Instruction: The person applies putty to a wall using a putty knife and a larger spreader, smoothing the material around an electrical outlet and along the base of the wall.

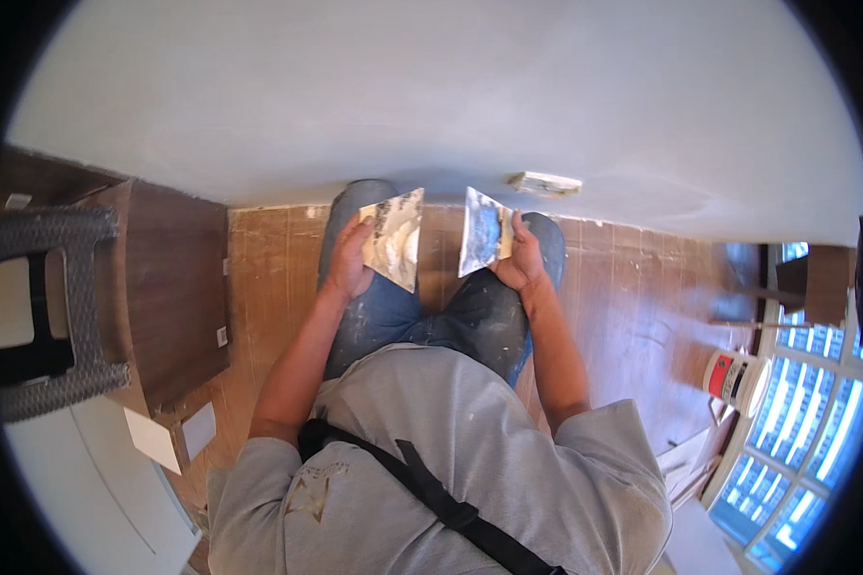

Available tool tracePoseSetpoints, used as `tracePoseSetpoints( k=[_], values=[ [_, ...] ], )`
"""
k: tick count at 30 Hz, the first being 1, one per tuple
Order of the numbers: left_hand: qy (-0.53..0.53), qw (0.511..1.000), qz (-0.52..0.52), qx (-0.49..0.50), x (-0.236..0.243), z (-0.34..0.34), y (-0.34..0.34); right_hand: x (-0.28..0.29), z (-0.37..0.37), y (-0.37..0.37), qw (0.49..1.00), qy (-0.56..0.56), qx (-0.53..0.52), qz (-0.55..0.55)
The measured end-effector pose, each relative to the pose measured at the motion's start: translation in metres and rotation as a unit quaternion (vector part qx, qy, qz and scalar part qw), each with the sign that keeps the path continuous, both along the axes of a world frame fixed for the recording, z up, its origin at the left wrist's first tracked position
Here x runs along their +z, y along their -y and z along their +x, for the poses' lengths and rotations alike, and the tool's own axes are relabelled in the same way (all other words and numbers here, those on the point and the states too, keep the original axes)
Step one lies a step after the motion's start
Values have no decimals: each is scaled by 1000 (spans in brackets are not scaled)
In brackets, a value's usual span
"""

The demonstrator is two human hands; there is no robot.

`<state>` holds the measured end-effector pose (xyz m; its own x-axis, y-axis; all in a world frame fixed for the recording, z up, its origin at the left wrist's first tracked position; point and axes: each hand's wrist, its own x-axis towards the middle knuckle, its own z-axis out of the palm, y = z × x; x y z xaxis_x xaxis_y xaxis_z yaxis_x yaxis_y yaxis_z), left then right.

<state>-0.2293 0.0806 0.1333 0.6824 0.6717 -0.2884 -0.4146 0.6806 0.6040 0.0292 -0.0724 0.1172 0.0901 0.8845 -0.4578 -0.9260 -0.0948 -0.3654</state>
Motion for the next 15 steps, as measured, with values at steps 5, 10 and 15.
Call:
tracePoseSetpoints(
  k=[5,10,15],
  values=[
    [-21,1000,15,-8,4,1,1,0,0,4,1000,-2,7,26],
    [-16,1000,18,-20,1,-3,-2,1,-6,1,1000,16,-4,-12],
    [-16,1000,20,-8,1,-1,-1,-1,-6,3,1000,18,-4,-1]
  ],
)
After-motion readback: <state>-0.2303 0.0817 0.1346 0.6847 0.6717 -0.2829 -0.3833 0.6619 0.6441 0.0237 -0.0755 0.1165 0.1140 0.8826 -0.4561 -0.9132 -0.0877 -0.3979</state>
